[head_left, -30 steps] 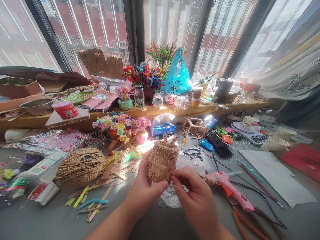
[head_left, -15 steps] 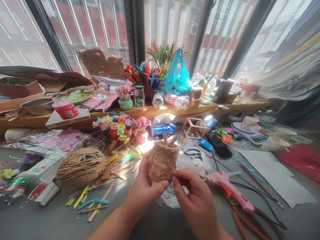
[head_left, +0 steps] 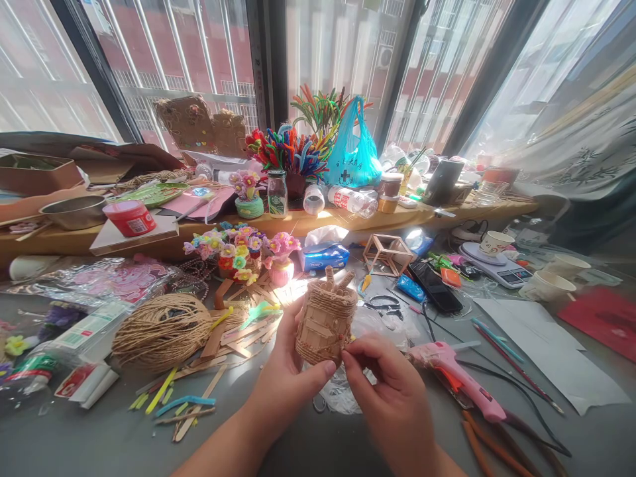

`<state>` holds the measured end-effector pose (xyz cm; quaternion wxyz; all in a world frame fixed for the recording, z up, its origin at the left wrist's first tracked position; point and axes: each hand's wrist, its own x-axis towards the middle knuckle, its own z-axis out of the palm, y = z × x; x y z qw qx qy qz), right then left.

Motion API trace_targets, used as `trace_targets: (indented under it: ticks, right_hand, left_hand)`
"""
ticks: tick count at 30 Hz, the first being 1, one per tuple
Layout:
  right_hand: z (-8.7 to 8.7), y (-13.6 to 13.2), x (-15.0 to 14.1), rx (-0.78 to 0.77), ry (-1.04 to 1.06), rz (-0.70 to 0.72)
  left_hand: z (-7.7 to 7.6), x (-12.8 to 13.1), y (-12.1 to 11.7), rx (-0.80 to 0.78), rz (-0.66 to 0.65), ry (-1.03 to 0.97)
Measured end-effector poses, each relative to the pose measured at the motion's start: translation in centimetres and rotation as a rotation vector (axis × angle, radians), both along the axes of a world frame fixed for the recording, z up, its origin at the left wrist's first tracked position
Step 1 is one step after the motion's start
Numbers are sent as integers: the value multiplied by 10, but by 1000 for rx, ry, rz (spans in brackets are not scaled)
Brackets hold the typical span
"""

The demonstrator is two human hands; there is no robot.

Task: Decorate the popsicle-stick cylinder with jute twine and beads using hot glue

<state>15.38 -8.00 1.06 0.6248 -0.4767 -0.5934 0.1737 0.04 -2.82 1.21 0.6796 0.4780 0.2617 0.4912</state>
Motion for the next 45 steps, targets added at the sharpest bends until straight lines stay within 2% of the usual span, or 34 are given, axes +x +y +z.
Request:
trace_targets:
  ticks: [7, 18, 30, 36, 40, 45]
  right_hand:
    - [-3, 1, 2, 110, -171, -71]
    - [-2, 0, 1, 75, -182, -91]
    - [0, 1, 1, 115, -208, -95]
    - [0, 0, -1, 111, -219, -86]
    - [-2, -2, 0, 96, -189, -74]
    - [-9, -3, -2, 15, -53, -26]
  left_hand:
    - [-3, -1, 1, 2, 9, 2]
    - [-8, -2, 4, 33, -16, 13]
    - [-9, -2, 4, 72, 10, 41]
    - [-4, -1, 3, 9, 36, 3]
    - [-5, -1, 4, 30, 13, 1]
    - [-9, -1, 6, 42, -24, -19]
